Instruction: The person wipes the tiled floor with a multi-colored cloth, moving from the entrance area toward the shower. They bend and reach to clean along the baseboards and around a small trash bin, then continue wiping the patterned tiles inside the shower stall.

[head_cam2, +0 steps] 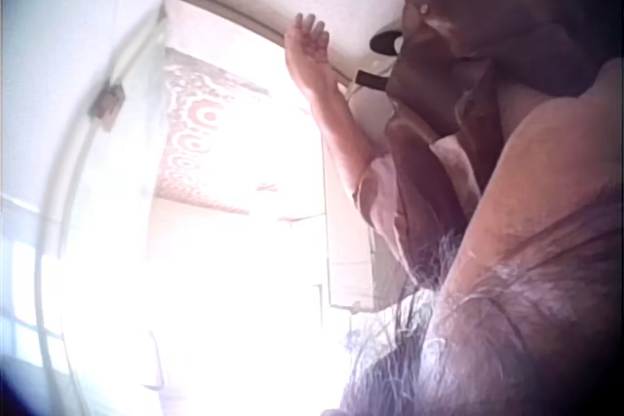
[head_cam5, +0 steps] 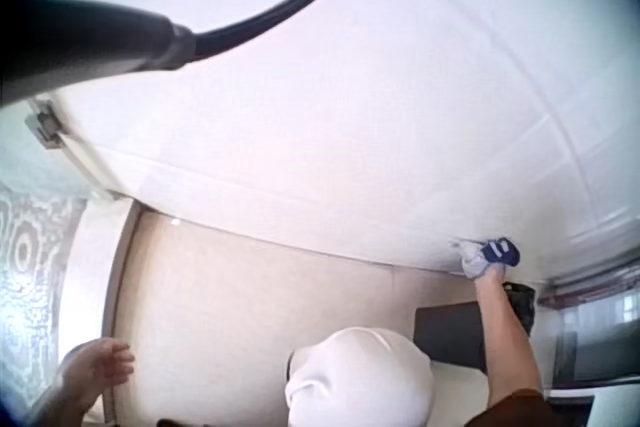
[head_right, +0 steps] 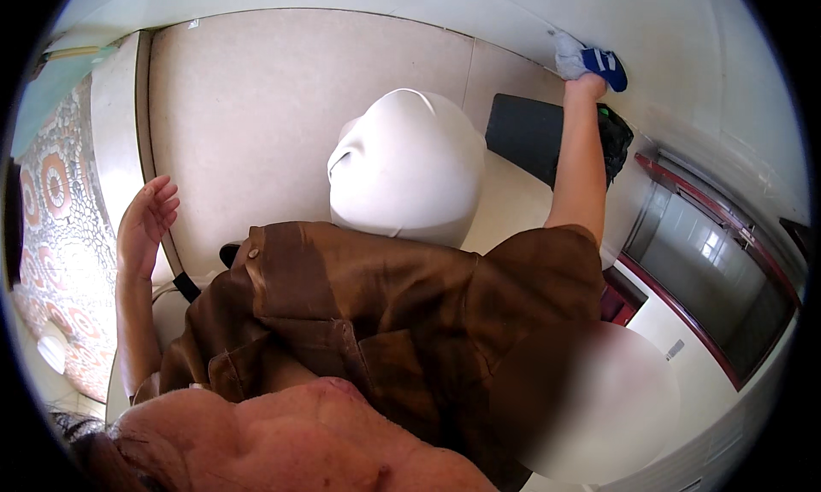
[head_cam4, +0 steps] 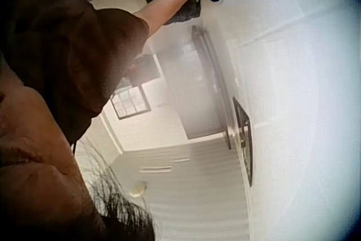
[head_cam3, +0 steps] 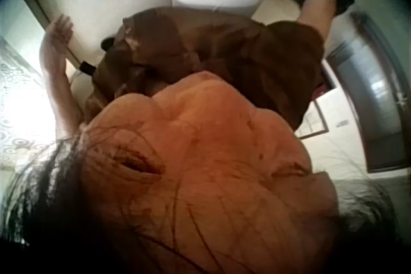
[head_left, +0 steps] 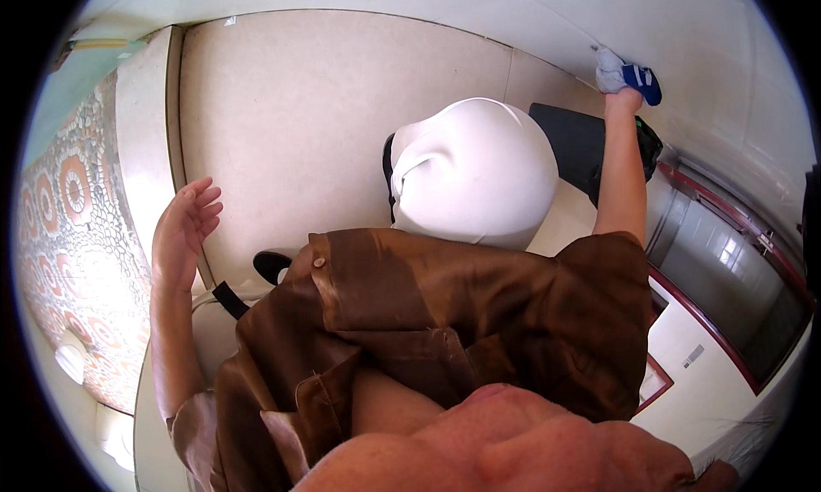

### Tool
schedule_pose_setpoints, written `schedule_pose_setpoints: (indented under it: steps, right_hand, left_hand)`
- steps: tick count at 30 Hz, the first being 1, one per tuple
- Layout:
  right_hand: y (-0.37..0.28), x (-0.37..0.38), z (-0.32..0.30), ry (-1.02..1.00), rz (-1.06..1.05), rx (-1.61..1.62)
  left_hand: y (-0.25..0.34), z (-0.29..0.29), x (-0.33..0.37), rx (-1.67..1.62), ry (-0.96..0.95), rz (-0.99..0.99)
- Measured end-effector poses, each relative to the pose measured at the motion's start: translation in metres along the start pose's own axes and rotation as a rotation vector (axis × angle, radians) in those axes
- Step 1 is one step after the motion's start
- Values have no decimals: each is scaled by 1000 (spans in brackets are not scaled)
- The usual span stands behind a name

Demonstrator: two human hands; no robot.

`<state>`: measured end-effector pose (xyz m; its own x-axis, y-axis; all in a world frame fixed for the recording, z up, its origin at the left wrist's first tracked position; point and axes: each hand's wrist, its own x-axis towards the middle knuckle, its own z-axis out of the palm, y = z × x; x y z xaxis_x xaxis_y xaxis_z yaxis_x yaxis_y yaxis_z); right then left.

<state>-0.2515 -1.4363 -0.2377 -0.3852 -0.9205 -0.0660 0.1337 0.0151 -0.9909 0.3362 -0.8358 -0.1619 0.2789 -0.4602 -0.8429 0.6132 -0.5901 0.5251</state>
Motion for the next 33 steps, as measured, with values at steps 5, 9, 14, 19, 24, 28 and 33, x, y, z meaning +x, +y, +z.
schedule_pose_setpoints:
  steps: [5,9,14,19,24,28,33]
  right_hand:
    - [24,13,-5,189,229,11]
    - [80,-115,70,-137,232,-232]
    - [69,-277,168,-900,291,-487]
    - [3,-369,267,-1481,292,-633]
    - [-49,-439,323,-1766,145,-708]
    - [-68,-482,324,-2055,18,-681]
    - [-124,-504,304,-2018,-834,-664]
  left_hand:
    - [5,5,5,23,-42,7]
    - [9,12,5,57,-55,16]
    - [13,18,8,106,-17,25]
    - [10,13,7,193,-146,158]
    - [25,41,31,141,-409,272]
    - [63,78,56,-515,-514,281]
    - [79,69,64,-831,-654,273]
